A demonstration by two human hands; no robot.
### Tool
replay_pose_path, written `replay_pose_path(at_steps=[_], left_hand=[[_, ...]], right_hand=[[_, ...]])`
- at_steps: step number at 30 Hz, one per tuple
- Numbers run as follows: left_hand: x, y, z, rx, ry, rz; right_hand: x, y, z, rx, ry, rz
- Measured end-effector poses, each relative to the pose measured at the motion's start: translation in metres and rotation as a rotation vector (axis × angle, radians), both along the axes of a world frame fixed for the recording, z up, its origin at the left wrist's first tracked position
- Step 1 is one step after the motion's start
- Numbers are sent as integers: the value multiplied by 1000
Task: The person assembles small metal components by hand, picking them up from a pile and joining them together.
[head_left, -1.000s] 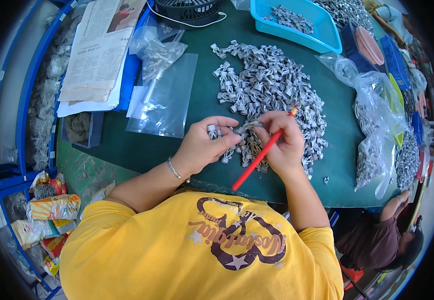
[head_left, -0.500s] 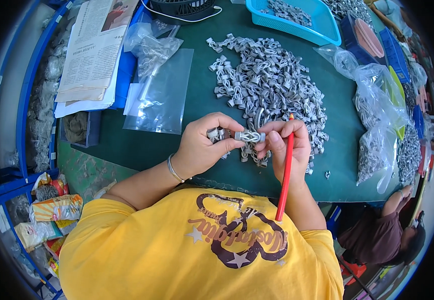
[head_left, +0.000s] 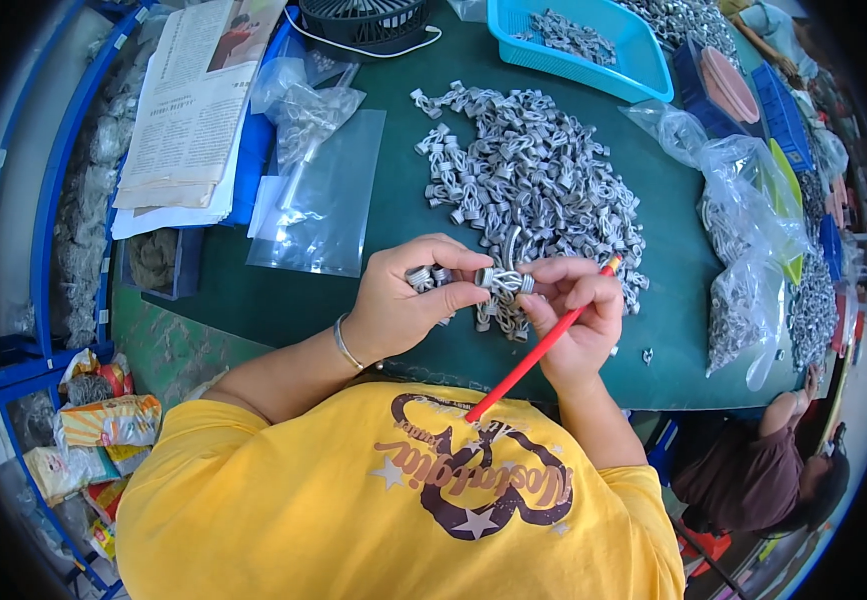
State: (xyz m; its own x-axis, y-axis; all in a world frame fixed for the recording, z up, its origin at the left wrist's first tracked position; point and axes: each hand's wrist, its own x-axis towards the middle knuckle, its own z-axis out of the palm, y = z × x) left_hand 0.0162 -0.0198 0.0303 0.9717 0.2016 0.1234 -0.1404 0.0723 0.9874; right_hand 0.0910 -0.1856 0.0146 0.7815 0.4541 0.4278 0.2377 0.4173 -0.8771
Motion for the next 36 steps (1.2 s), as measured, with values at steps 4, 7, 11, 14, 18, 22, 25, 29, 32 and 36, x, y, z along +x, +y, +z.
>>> replay_pose_path(at_steps=[4,7,11,14,18,22,25,29,32,36], left_hand=[[-2,4,-2,-249,120,-40],[-2,6,-15,-260,155,-72],[-8,23,-19,-597,270,91],[-10,37,-22,-772,256,130],[-15,35,-27,-769,172,101],[-13,28,-28,-443,296,141],[-12,19,-27,-211,294,67],[-13,12,-15,15,213,-45],[-11,11,-11,185,69,5],[-10,12,-7,361,-44,50]], right_hand=[[-1,3,9,-74,-318,-25],[-2,8,16,-34,-228,69],[6,9,4,-272,-125,-106],[10,16,-2,-541,-338,-65],[10,32,-6,-610,-622,-51],[11,28,-4,-650,-676,-64],[6,20,-1,-329,-118,-17],[3,13,4,-236,-119,13],[1,11,6,-218,-194,16],[0,7,2,-136,-18,43]])
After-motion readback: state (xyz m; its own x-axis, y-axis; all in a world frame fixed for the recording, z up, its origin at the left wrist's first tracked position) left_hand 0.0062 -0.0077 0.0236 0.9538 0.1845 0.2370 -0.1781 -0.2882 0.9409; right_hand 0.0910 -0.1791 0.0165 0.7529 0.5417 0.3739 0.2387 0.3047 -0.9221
